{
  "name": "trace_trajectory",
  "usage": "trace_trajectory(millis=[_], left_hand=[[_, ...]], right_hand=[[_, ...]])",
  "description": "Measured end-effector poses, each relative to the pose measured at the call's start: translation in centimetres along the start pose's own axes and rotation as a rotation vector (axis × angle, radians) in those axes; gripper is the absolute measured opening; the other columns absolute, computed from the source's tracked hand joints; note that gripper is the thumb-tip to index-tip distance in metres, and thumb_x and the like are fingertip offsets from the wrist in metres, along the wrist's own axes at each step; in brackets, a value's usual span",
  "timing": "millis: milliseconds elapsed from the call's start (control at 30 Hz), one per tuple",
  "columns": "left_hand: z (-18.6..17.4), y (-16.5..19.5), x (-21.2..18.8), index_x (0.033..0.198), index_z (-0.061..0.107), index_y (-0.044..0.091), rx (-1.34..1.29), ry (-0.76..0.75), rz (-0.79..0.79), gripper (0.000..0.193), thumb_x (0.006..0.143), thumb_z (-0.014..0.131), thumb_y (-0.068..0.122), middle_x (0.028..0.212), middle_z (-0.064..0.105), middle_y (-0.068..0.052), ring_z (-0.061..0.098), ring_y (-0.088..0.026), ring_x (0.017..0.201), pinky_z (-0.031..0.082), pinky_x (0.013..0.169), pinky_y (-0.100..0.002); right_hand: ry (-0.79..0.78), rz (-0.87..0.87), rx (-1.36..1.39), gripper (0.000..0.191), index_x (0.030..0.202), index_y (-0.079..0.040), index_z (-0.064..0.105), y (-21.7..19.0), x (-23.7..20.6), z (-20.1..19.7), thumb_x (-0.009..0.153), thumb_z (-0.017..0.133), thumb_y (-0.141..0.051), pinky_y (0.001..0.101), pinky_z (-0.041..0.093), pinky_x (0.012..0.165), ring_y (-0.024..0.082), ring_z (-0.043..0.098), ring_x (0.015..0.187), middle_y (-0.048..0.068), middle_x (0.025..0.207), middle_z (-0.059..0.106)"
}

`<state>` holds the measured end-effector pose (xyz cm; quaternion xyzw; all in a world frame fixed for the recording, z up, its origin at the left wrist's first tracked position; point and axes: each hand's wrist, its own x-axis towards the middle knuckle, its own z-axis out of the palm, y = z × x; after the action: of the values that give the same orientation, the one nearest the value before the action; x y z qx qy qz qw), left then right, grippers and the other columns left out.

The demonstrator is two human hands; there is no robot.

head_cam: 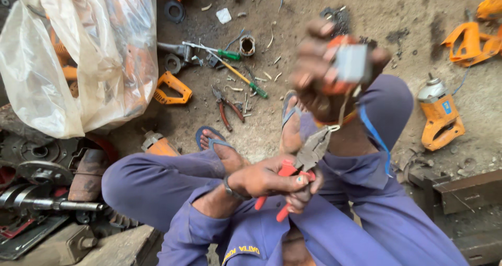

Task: The person sits on the workshop floor and uses a screwdriver to work on an orange motor housing, then uses pliers to pull and strip copper windings out of a motor stator, handling the wire and metal laminations by hand.

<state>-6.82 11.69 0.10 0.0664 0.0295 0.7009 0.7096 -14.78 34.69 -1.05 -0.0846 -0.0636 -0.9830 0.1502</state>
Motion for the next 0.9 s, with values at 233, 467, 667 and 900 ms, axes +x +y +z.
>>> trace_trajectory(millis=[233, 467, 667, 900], left_hand=[[-3.8, 1.3, -0.4, 0.125, 0.061, -0.003, 0.883, 0.656, 0.155, 0.031, 0.108, 0.057, 0.022, 0.098, 0.066, -0.005, 0.063, -0.013, 0.087, 0.055, 0.076, -0.032], [-5.3, 3.5, -1.9, 0.12, 0.062, -0.004, 0.693, 0.942, 0.206, 0.027, 0.105, 0.063, 0.019, 0.104, 0.066, -0.007, 0.064, -0.015, 0.093, 0.055, 0.081, -0.033], [-6.4, 4.3, -0.5, 0.116, 0.05, -0.001, 0.17, 0.953, 0.37, 0.025, 0.092, 0.052, 0.008, 0.106, 0.07, -0.021, 0.075, -0.03, 0.085, 0.066, 0.073, -0.046], [-7.2, 5.0, -0.6, 0.119, 0.046, -0.004, 0.14, 1.033, 0.443, 0.027, 0.096, 0.055, 0.005, 0.108, 0.07, -0.023, 0.075, -0.029, 0.087, 0.066, 0.075, -0.043]], right_hand=[[0.112, -0.299, -0.258, 0.063, 0.132, -0.006, 0.057, -3.5, -1.1, 1.1, 0.095, 0.068, -0.056, 0.0359, 0.049, 0.107, 0.017, 0.063, 0.107, 0.006, 0.123, 0.065], [0.197, -0.234, -0.431, 0.055, 0.13, -0.004, 0.056, -4.4, -1.4, 2.4, 0.103, 0.064, -0.052, 0.0364, 0.055, 0.101, 0.024, 0.063, 0.108, 0.012, 0.121, 0.061], [0.309, -0.431, -1.052, 0.076, 0.152, -0.005, 0.045, -2.9, -0.8, 3.0, 0.089, 0.087, -0.014, 0.0416, 0.058, 0.111, 0.025, 0.065, 0.121, 0.012, 0.133, 0.06], [0.188, -0.717, -1.899, 0.083, 0.148, -0.003, 0.049, -1.1, -0.2, 3.6, 0.081, 0.094, 0.017, 0.0299, 0.057, 0.114, 0.013, 0.061, 0.125, 0.007, 0.141, 0.061]])
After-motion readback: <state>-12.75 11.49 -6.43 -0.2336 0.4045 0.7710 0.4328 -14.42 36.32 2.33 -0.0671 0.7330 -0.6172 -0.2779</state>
